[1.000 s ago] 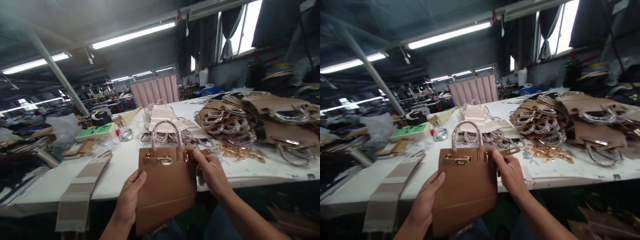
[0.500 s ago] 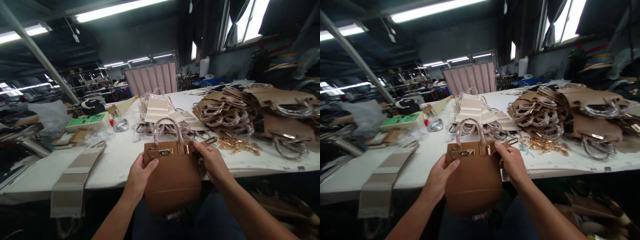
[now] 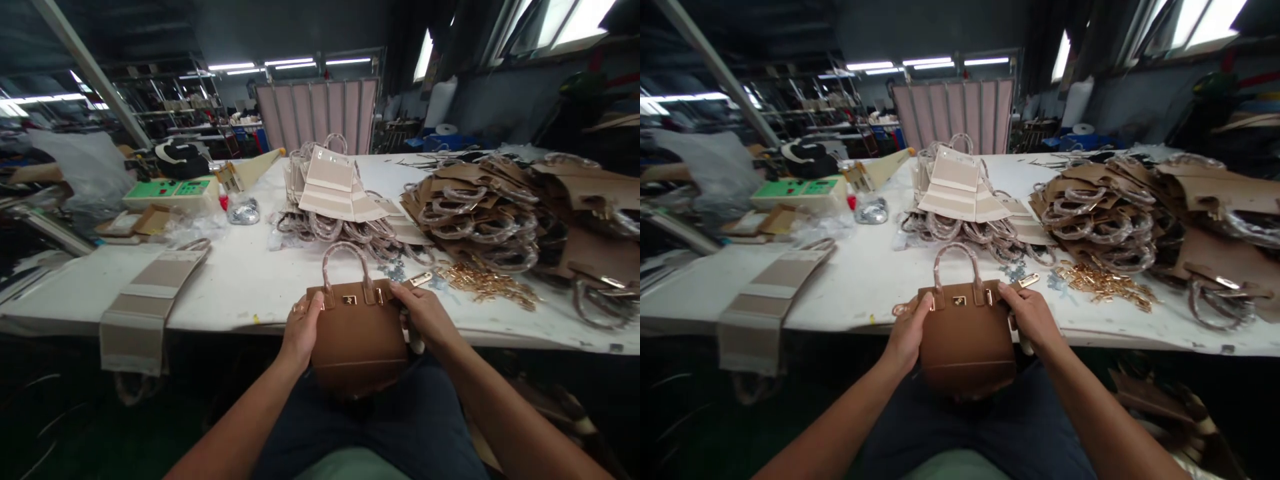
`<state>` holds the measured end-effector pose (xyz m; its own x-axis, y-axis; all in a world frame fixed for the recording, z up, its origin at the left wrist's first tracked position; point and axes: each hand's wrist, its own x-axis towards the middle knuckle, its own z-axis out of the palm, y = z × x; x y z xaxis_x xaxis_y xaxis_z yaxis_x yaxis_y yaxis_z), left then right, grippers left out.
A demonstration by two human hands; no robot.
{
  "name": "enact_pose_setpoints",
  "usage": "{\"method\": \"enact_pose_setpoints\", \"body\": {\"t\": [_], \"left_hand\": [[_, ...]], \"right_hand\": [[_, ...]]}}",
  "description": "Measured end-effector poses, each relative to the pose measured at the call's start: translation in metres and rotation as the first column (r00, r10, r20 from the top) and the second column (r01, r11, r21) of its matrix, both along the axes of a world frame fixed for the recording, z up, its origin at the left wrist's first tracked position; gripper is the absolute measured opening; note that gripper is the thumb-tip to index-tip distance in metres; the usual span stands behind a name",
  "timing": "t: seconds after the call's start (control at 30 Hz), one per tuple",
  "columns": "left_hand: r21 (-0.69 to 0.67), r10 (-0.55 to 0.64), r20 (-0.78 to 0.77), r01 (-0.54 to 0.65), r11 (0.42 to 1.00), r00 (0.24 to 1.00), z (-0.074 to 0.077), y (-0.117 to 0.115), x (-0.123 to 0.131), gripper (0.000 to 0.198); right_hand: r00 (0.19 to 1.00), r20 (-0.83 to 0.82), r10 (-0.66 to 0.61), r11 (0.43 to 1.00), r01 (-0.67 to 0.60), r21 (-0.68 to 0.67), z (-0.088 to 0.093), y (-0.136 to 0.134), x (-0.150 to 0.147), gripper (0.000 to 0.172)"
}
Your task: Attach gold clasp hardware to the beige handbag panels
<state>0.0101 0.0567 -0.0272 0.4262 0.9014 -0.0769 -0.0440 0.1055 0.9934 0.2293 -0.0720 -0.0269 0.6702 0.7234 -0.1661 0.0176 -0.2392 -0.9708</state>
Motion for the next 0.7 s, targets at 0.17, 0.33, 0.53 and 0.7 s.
{"method": "enact_pose_setpoints", "body": {"t": [0.17, 0.33, 0.53, 0.7], "left_hand": [[0.11, -0.028, -0.274, 0.06, 0.992, 0.961, -0.041, 0.012, 0.002, 0.041], [0.13, -0.047, -0.355, 0.098, 0.987, 0.934, -0.056, 0.028, 0.008, 0.033], [0.291, -0.016, -0.553, 0.211, 0.933, 0.833, -0.046, 0.026, 0.009, 0.017], [0.574, 0.226, -0.744, 0.428, 0.698, 0.629, -0.036, 0.03, 0.01, 0.015]], "right_hand": [[0.99, -0.136, -0.032, 0.995, 0.019, -0.094, -0.045, 0.001, 0.004, 0.058], [0.978, -0.207, -0.016, 0.992, -0.011, -0.129, -0.055, 0.009, 0.011, 0.056], [0.99, -0.125, 0.062, 0.98, -0.085, -0.182, -0.05, 0.011, 0.019, 0.055], [0.985, 0.066, 0.158, 0.939, -0.129, -0.318, -0.038, 0.011, 0.025, 0.058]]}}
